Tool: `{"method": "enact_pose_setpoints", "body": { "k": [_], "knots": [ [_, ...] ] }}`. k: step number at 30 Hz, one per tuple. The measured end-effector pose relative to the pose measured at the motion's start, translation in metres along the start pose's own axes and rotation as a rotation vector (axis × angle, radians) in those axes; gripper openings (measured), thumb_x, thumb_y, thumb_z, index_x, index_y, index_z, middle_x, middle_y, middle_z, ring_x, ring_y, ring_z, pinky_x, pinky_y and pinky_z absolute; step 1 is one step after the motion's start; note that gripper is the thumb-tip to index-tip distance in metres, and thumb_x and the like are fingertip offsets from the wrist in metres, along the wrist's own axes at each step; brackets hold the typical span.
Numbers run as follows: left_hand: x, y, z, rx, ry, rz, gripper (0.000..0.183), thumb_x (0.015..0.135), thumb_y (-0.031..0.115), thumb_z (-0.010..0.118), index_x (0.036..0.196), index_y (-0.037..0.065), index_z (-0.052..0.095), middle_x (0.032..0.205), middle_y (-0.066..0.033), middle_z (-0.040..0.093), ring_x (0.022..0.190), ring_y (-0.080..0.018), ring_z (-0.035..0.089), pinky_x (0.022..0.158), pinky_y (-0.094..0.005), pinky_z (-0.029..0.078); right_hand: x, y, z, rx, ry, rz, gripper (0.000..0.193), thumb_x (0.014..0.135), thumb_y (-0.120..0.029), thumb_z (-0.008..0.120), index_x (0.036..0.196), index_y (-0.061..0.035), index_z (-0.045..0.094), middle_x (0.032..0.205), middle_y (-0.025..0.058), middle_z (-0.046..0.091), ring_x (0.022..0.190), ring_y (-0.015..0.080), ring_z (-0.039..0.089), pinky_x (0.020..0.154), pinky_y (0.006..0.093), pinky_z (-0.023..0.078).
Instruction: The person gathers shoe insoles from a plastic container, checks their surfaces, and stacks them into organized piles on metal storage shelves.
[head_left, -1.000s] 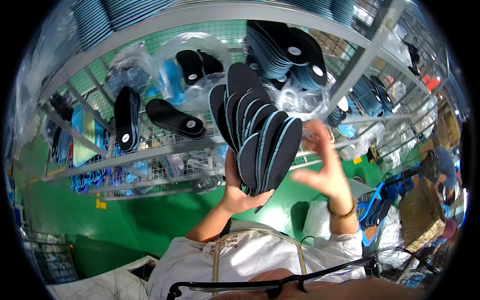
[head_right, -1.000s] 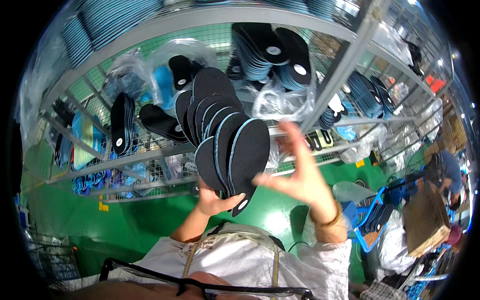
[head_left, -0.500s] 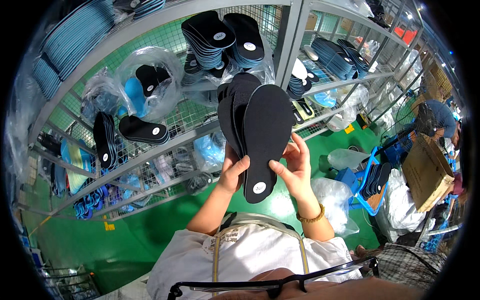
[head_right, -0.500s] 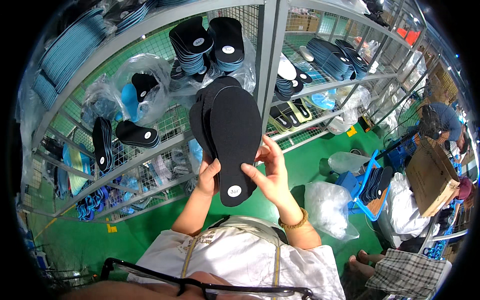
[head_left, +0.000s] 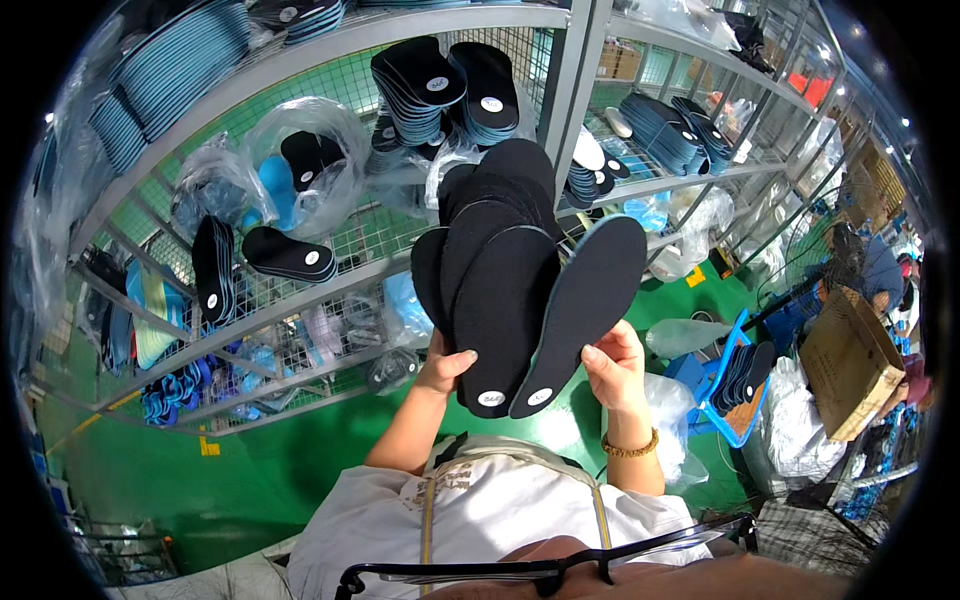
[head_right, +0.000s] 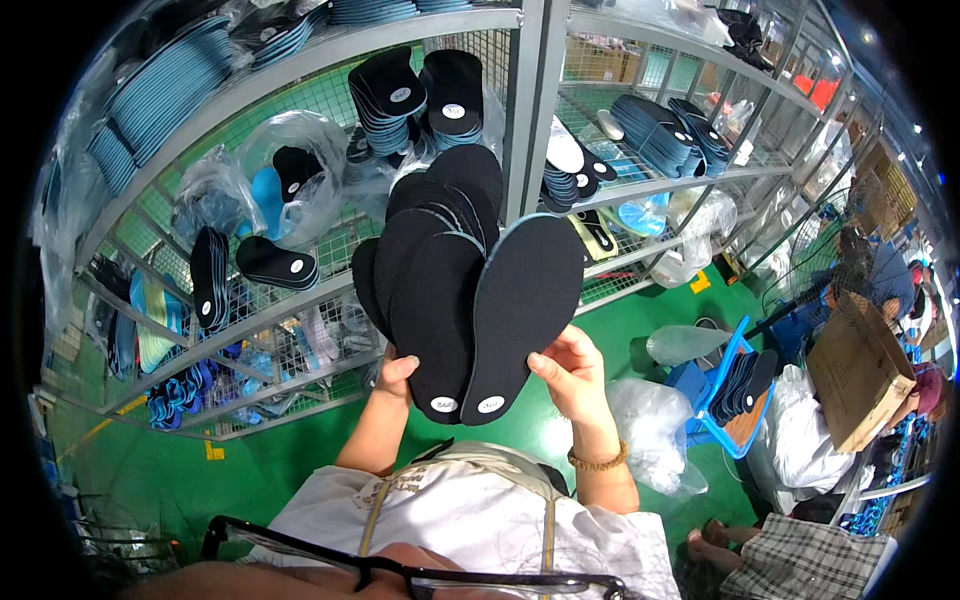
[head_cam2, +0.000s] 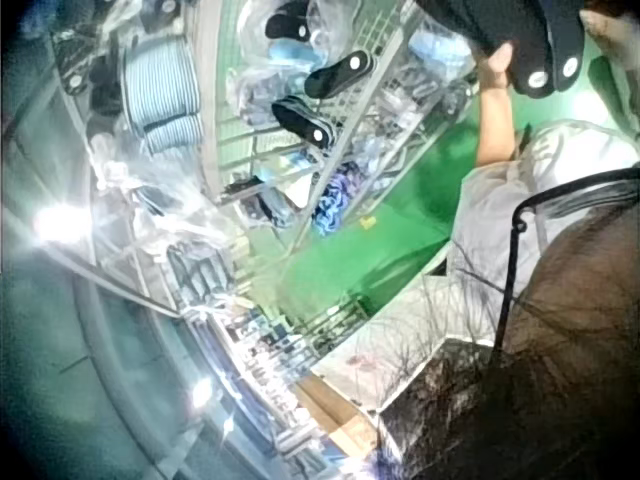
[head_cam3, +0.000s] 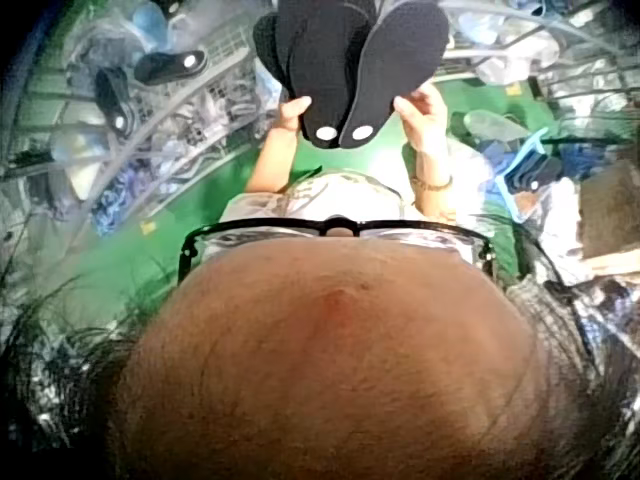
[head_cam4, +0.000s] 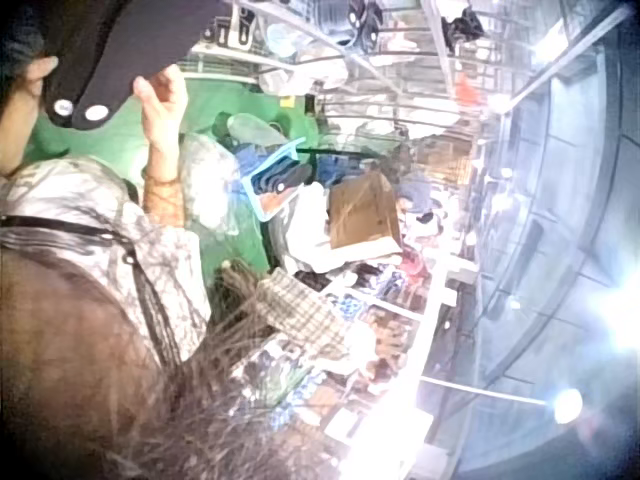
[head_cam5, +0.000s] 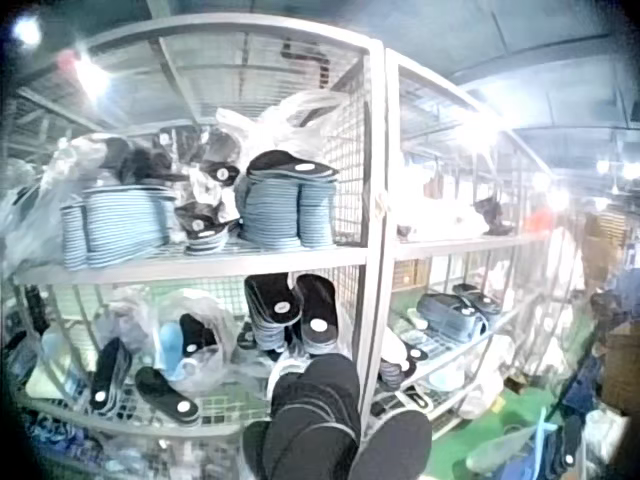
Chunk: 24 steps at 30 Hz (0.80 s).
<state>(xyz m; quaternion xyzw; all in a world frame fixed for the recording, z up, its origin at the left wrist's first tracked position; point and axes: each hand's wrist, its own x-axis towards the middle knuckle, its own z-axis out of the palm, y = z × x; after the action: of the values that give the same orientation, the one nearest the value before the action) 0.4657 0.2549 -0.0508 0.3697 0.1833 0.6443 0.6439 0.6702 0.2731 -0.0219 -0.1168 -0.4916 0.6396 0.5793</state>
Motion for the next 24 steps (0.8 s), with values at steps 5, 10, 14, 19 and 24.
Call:
{"method": "enact_pose_setpoints", "body": {
  "k": [5,10,14,19,24],
  "knots": [
    [-0.007,0.003,0.005,-0.356,-0.034,-0.114,0.081,0.047,0.015,0.053,0.122,0.0,0.027,0.119,-0.0179,0.038,0.106,-0.03,0.042,0.092,-0.0358,0.034,-0.011,-0.014,-0.017,-0.074,0.183,-0.148,0.034,0.072,0.006,0.051,0.105,-0.0002,0.045,0.1,0.0089,0.052,0.092,0.0165,0.051,0.078,0.027,0.042],
    [0.006,0.005,0.039,-0.665,-0.122,0.152,0.079,0.049,0.015,0.053,0.122,-0.001,0.026,0.119,-0.018,0.038,0.106,-0.0295,0.042,0.091,-0.0361,0.034,-0.01,-0.028,-0.034,-0.358,0.562,-0.226,0.03,0.076,0.003,0.05,0.106,0.0005,0.045,0.1,0.0067,0.052,0.091,0.0121,0.05,0.077,0.0225,0.041],
    [0.02,-0.008,0.05,-0.763,-0.233,0.08,0.079,0.05,0.015,0.053,0.122,-0.001,0.026,0.119,-0.018,0.038,0.106,-0.0293,0.042,0.091,-0.0361,0.035,-0.017,-0.02,-0.015,-0.564,0.58,-0.162,0.033,0.072,0.002,0.058,0.103,-0.001,0.047,0.087,0.0005,0.051,0.076,0.0068,0.049,0.069,0.0189,0.041],
    [0.032,-0.028,0.06,-0.762,-0.31,-0.067,0.079,0.05,0.015,0.052,0.122,-0.001,0.026,0.119,-0.0179,0.038,0.106,-0.0291,0.042,0.091,-0.036,0.035,-0.029,-0.02,0.016,-0.803,0.31,-0.301,0.031,0.068,0.004,0.059,0.097,-0.0002,0.049,0.086,0.0055,0.049,0.07,0.0105,0.049,0.062,0.0206,0.042],
    [0.04,-0.044,0.068,-0.737,-0.358,-0.199,0.078,0.05,0.015,0.052,0.122,-0.001,0.026,0.118,-0.0179,0.038,0.106,-0.0288,0.042,0.091,-0.0359,0.035,-0.036,-0.028,0.014,-1.0,0.284,-0.421,0.029,0.061,0.001,0.061,0.087,-0.003,0.048,0.071,0.0072,0.049,0.064,0.0186,0.047,0.059,0.0271,0.04]
  ]
}}
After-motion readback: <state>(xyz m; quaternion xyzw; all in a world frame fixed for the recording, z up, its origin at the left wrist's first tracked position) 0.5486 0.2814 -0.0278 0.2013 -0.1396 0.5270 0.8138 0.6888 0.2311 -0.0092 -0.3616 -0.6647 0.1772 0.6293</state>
